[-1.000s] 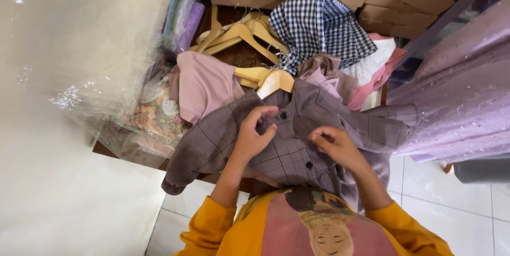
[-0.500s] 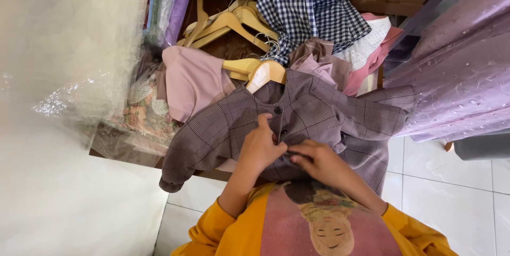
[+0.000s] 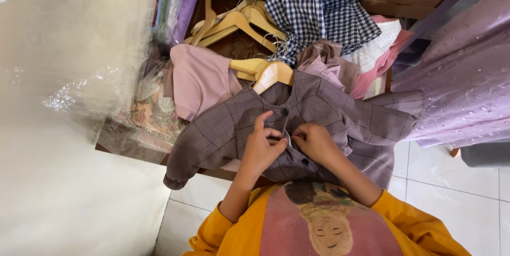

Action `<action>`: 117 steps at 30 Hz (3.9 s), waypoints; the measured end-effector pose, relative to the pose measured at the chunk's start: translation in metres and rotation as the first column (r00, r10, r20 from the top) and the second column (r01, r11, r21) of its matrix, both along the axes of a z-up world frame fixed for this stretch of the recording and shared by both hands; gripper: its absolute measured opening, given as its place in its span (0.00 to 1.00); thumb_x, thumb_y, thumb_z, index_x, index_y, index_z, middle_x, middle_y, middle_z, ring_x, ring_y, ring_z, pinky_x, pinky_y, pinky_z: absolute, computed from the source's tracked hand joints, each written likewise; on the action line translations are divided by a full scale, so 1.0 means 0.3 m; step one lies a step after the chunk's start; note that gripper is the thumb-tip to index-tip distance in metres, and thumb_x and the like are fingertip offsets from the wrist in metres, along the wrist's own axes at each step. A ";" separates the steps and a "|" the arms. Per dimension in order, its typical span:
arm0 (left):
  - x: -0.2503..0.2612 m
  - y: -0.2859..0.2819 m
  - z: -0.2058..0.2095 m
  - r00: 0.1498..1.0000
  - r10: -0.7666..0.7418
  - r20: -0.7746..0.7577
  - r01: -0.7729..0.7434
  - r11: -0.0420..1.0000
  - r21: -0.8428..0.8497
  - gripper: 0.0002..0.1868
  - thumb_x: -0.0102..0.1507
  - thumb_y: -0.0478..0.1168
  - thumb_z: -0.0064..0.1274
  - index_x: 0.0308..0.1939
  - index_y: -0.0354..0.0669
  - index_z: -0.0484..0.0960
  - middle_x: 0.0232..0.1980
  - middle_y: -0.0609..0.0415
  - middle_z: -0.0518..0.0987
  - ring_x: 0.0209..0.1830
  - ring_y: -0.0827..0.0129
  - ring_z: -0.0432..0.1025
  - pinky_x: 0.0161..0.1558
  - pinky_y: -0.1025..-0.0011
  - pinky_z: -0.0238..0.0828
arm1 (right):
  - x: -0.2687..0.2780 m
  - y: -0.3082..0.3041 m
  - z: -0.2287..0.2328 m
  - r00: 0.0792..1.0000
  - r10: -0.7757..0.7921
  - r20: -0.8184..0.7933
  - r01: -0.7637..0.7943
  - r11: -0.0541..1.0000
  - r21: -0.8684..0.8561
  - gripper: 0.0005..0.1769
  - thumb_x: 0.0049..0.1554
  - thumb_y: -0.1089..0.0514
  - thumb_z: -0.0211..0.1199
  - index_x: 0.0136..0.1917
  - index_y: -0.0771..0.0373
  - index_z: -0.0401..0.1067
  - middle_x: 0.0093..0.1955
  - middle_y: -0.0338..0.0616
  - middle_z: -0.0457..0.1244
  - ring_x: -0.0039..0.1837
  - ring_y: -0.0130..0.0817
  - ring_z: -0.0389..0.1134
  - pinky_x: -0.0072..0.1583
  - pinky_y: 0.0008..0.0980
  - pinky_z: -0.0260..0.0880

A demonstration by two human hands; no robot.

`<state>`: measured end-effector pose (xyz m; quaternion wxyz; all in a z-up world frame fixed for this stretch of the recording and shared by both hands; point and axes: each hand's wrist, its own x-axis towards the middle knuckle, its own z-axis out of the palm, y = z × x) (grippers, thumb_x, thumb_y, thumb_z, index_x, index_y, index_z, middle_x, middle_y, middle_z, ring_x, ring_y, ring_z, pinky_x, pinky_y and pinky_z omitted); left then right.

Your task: Hanging various shirts and tops onto wooden hangers and fastening buttons.

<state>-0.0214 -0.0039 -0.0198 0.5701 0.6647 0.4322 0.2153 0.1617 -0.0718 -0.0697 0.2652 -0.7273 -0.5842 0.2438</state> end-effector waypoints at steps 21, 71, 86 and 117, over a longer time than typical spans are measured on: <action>0.075 0.006 -0.078 1.000 0.022 -0.007 -0.020 0.973 0.230 0.20 0.54 0.38 0.65 0.51 0.44 0.83 0.34 0.55 0.85 0.30 0.71 0.82 0.33 0.72 0.77 | 0.095 0.017 -0.156 0.552 -0.328 -0.766 0.097 0.938 -0.332 0.06 0.56 0.59 0.66 0.44 0.64 0.75 0.30 0.40 0.64 0.27 0.26 0.58 0.29 0.27 0.56; 0.028 0.004 -0.128 0.951 -0.046 0.305 0.003 0.990 0.141 0.27 0.59 0.31 0.65 0.62 0.39 0.75 0.39 0.51 0.89 0.39 0.78 0.82 0.42 0.77 0.79 | 0.011 -0.023 -0.121 0.572 -0.306 -0.761 0.296 0.942 -0.156 0.08 0.55 0.63 0.71 0.45 0.71 0.81 0.38 0.43 0.72 0.34 0.24 0.68 0.38 0.23 0.68; 0.076 -0.067 -0.075 0.988 0.098 0.115 -0.144 0.848 0.511 0.37 0.56 0.32 0.67 0.68 0.43 0.71 0.32 0.52 0.80 0.32 0.65 0.80 0.38 0.70 0.78 | -0.001 -0.030 -0.061 0.709 -0.220 -0.671 0.295 0.955 -0.001 0.07 0.53 0.63 0.72 0.43 0.71 0.82 0.38 0.43 0.74 0.39 0.20 0.70 0.43 0.23 0.71; 0.066 0.013 -0.309 0.827 0.065 0.559 -0.063 0.998 -0.023 0.29 0.57 0.27 0.67 0.60 0.36 0.72 0.40 0.56 0.78 0.40 0.77 0.74 0.46 0.78 0.73 | 0.023 -0.026 -0.244 -0.094 -0.080 -0.992 0.240 0.966 -0.101 0.02 0.59 0.65 0.65 0.43 0.66 0.73 0.40 0.42 0.67 0.43 0.29 0.67 0.50 0.29 0.69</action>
